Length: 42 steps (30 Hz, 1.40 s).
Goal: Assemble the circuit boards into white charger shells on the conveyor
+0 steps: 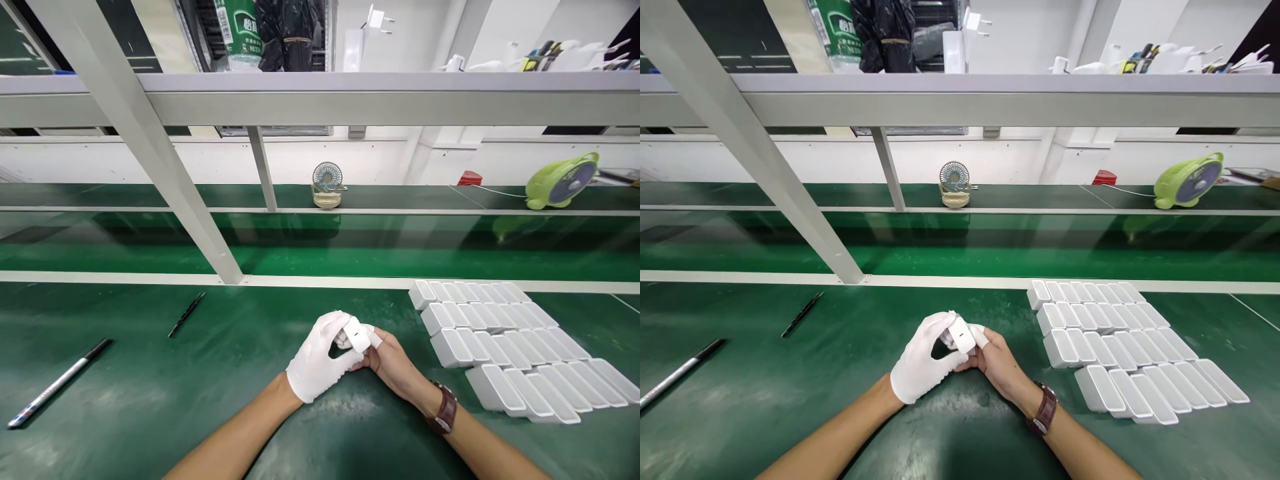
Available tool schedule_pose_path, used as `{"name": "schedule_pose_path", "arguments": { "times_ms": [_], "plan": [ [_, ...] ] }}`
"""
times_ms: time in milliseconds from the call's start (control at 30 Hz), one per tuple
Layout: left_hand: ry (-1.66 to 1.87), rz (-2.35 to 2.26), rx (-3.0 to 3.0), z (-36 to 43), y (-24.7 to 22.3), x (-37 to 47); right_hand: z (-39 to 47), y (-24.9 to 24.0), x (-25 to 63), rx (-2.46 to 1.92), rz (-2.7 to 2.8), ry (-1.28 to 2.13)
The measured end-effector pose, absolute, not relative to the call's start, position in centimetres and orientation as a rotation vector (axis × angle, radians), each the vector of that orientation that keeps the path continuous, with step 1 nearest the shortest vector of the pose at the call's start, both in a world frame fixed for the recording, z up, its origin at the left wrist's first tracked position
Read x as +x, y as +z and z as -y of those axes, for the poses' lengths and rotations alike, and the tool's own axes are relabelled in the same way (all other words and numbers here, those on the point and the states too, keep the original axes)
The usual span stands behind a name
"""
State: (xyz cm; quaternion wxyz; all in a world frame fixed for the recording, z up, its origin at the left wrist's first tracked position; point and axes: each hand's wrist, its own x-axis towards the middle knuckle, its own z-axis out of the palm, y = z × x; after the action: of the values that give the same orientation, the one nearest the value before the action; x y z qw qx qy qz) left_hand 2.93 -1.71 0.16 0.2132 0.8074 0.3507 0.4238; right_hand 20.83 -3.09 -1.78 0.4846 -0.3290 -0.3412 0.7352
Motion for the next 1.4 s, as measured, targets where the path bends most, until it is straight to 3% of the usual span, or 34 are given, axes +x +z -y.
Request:
{"name": "schedule_pose_path", "arguments": {
  "times_ms": [767,1133,1400],
  "plan": [
    [1.148,-1.055,2.309,1.8,0.1,3.0,3.1,-2.0,20.6,-0.757,0.866,1.837],
    [0.990,-1.320,2.245,0.1,-1.2,2.9,2.3,-3.0,21.8,-1.013,1.307,1.024],
    [0.758,-1.396,1.992,-0.6,-0.7,2.6,2.1,-4.7,22.3,-1.126,1.624,0.945]
  ]
}}
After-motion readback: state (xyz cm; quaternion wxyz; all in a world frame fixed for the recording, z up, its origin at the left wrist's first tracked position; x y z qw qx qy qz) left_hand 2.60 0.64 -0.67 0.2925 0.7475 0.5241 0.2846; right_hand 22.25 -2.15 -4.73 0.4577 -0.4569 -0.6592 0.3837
